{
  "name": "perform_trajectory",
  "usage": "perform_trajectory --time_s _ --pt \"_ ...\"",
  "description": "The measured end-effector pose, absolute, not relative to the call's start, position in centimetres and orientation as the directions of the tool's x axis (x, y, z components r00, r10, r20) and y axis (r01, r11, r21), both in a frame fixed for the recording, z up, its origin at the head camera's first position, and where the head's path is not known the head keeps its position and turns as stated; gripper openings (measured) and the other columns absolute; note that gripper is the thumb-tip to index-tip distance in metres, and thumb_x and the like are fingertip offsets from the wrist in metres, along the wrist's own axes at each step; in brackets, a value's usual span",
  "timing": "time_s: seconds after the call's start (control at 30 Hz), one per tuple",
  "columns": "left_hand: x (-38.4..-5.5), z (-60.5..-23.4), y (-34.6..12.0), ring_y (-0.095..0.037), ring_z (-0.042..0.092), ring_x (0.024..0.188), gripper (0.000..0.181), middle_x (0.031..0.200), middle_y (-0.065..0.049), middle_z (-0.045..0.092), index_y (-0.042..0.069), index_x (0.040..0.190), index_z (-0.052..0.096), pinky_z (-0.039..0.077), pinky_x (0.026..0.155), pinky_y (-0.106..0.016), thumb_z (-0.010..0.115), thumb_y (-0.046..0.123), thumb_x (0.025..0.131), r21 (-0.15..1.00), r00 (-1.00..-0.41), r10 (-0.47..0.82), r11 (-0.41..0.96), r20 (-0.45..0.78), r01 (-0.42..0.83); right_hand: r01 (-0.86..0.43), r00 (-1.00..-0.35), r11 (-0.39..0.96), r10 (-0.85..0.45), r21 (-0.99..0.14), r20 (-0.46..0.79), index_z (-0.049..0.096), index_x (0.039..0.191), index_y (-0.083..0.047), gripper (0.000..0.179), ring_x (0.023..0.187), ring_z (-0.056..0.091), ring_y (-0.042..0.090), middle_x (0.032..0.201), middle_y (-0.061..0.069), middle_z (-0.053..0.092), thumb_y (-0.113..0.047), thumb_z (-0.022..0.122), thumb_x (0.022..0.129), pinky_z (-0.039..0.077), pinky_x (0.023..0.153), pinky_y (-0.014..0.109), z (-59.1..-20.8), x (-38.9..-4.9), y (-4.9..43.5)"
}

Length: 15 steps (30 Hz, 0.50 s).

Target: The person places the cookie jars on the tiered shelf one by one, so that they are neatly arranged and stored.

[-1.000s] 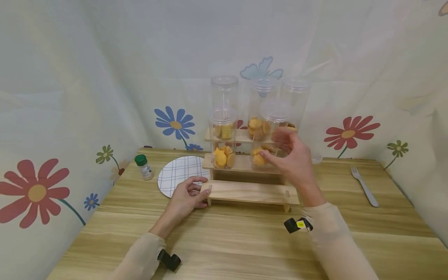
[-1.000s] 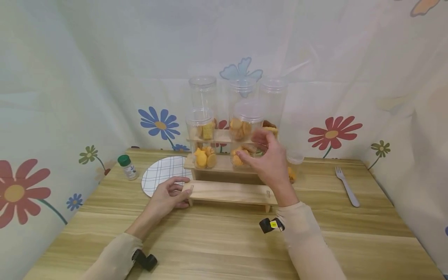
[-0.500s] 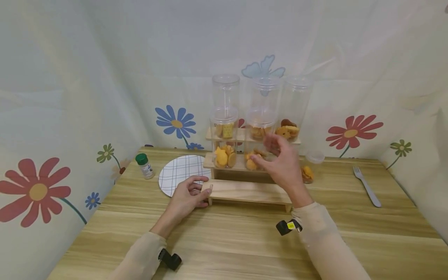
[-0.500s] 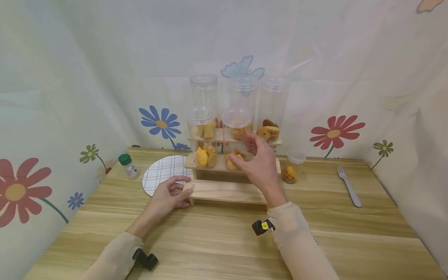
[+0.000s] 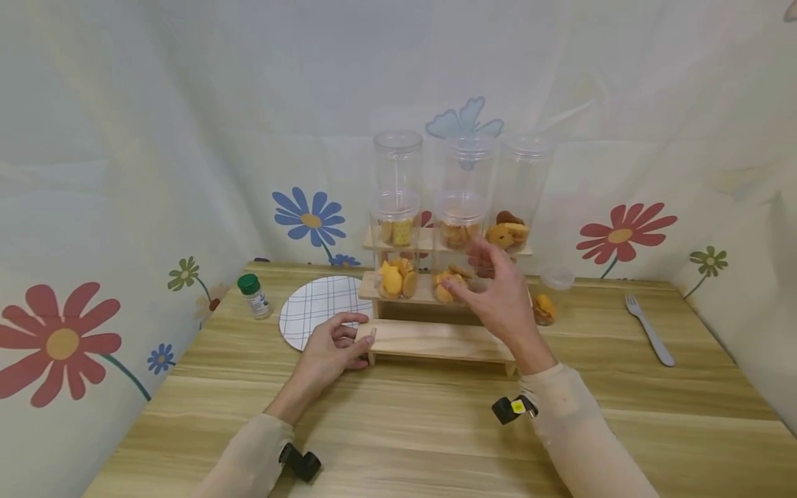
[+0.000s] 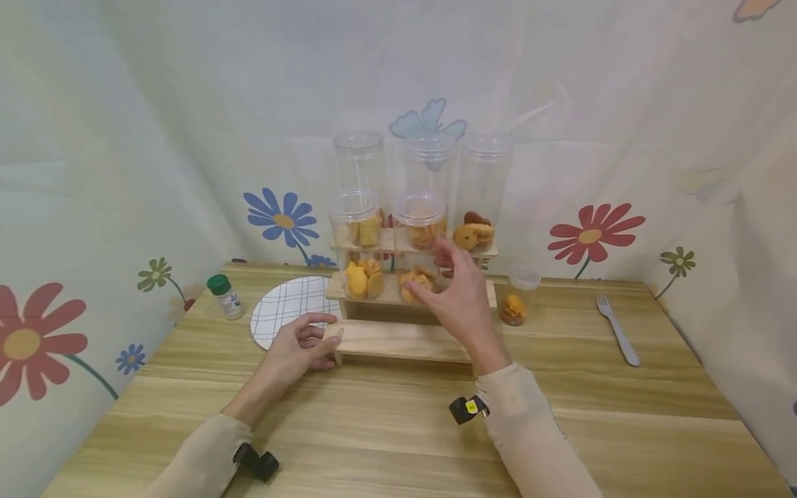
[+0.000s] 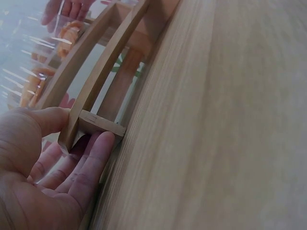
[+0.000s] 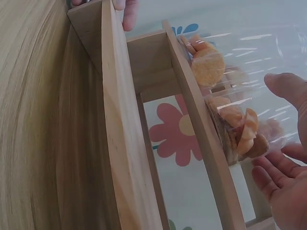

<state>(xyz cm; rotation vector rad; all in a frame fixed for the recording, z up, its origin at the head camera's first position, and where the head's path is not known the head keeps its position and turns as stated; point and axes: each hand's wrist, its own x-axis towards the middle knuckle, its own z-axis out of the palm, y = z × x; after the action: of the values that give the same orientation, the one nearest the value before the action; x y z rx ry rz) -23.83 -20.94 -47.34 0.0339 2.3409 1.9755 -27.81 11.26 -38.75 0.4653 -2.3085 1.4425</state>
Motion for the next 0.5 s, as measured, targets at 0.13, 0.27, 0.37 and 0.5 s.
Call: perform_trajectory --time_s 0.13,0.27,0.37,0.5 --pt "-23.8 -47.4 -21.0 -0.024 0.077 0.095 0.045 0.117 -0.018 0.072 0.010 0.144 0.067 0.074 0.080 -0.044 0.084 0.011 0.102 0.984 -0.997 0.064 0.175 -0.053 -0.041 -0.441 -0.890 0.410 -0.081 -0.798 0.450 0.053 0.161 -0.010 0.085 0.134 0.064 0.030 0.151 0.007 0.065 -0.033 0.097 0.091 0.057 0.116 0.052 -38.9 -27.6 11.7" --pt "-23.8 -47.5 -21.0 -0.025 0.077 0.095 0.045 0.118 -0.018 0.072 0.010 0.144 0.067 0.074 0.080 -0.044 0.084 0.012 0.102 0.983 -0.996 0.064 0.176 -0.056 -0.044 -0.438 -0.892 0.379 -0.073 -0.815 0.445 0.051 0.162 -0.008 0.087 0.136 0.063 0.033 0.151 0.009 0.065 -0.029 0.097 0.092 0.054 0.118 0.051 -38.9 -27.3 12.5" --pt "-23.9 -47.5 -21.0 -0.024 0.077 0.095 0.046 0.118 -0.018 0.072 0.010 0.144 0.066 0.074 0.080 -0.045 0.084 0.011 0.102 0.984 -0.996 0.068 0.174 -0.051 -0.038 -0.464 -0.879 0.344 -0.061 -0.816 0.474 0.051 0.162 -0.006 0.083 0.136 0.062 0.033 0.149 0.013 0.066 -0.020 0.095 0.093 0.053 0.115 0.043 -38.7 -27.0 13.3" --pt "-24.0 -47.6 -21.0 -0.024 0.077 0.094 0.046 0.116 -0.018 0.072 0.009 0.145 0.066 0.074 0.080 -0.044 0.084 0.010 0.102 0.985 -0.996 0.073 0.166 -0.047 -0.034 -0.521 -0.840 0.327 -0.034 -0.788 0.542 0.054 0.159 -0.004 0.076 0.132 0.066 0.030 0.146 0.015 0.067 -0.011 0.093 0.094 0.053 0.110 0.029 -38.1 -26.4 14.8"
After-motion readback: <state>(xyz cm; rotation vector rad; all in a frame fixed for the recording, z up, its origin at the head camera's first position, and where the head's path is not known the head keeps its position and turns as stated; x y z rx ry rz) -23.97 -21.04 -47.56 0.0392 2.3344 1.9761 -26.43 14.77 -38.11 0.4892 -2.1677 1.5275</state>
